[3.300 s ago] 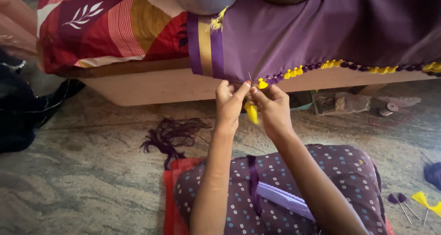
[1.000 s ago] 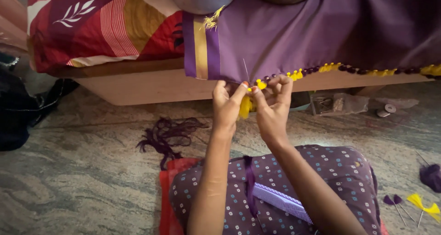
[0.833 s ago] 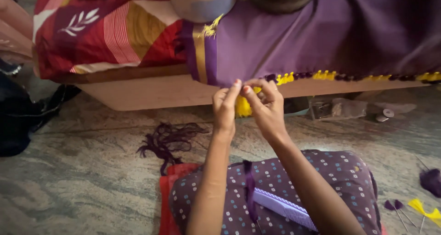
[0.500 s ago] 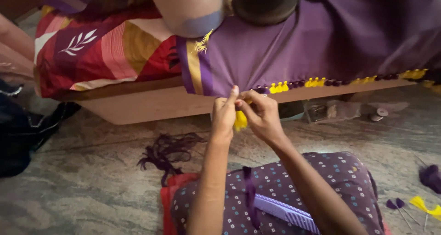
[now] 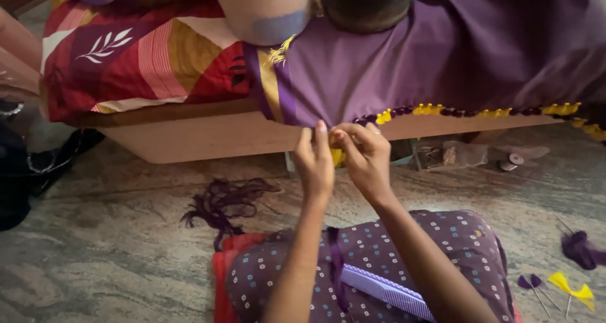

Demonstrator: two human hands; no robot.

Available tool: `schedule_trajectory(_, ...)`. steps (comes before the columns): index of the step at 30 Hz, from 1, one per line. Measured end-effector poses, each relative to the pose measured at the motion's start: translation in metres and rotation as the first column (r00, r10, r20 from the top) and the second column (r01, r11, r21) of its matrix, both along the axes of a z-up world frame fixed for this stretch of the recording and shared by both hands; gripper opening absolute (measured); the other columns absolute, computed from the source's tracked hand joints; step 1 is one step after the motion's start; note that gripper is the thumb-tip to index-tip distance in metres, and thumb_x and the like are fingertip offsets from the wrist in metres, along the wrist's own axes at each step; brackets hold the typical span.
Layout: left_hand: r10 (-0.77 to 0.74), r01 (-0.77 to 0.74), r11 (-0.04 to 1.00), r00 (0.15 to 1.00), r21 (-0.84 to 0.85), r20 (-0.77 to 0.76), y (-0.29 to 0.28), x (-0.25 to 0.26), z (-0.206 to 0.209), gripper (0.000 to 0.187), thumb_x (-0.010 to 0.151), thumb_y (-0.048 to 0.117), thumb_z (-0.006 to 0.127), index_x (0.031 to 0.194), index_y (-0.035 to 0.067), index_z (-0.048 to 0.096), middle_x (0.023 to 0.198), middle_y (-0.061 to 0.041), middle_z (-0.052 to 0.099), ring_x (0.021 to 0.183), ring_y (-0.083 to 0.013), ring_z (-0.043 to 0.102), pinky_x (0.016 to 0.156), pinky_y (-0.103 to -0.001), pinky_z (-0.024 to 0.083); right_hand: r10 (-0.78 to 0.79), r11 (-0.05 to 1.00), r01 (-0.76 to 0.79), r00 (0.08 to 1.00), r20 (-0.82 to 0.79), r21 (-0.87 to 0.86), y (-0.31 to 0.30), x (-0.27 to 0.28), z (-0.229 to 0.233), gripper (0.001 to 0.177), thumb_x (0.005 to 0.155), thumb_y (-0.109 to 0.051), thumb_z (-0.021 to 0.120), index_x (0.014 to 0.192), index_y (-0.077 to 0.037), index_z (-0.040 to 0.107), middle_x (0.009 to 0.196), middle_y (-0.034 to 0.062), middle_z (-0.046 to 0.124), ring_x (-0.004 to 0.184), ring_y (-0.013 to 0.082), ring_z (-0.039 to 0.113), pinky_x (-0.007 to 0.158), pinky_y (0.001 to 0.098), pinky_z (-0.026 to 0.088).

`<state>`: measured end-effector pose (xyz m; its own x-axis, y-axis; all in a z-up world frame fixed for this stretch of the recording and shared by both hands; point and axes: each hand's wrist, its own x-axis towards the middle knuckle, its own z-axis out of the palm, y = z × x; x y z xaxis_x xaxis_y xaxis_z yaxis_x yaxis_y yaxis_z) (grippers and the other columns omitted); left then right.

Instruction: Adding decorative yellow and purple tassels to the edge of a purple fabric, possibly a sari, using hands and a comb for alignment.

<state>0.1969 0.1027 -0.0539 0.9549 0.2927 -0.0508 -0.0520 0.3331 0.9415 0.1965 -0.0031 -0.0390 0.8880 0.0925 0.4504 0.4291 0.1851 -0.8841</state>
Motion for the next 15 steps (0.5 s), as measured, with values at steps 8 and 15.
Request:
schedule_trajectory(8, -0.031, -0.218, 0.652, 0.949, 0.726, 0.313, 0.011, -0.006, 0.005, 0.024, 0.097, 0.018, 0.067, 0.111, 0.004, 0.081, 0.088, -0.011, 0.076, 0.079, -0.0224, 0.063, 0.070, -0.036, 0.051, -0.233, 0.698, 0.640, 0.629, 0.742, -0.323, -0.022, 0.024, 0.032, 0.004, 0.088, -0.009, 0.077, 0.089, -0.005, 0.075, 0.080, 0.0066, 0.059, 0.080, 0.0231, 0.055, 0.070, 0.0371, 0.046)
schedule_trajectory(15, -0.086, 0.036, 0.994, 0.857, 0.106, 0.509, 0.006, 0.021, -0.015, 0.023, 0.095, 0.003, 0.059, 0.112, -0.004, 0.073, 0.100, -0.007, 0.074, 0.090, -0.0119, 0.068, 0.084, -0.025, 0.055, -0.025, 0.886, 0.197, 0.924, 0.382, -0.420, -0.019, 0.037, 0.060, 0.008, 0.095, -0.001, 0.070, 0.102, 0.000, 0.074, 0.090, 0.0099, 0.076, 0.077, 0.0127, 0.075, 0.066, 0.0244, 0.059)
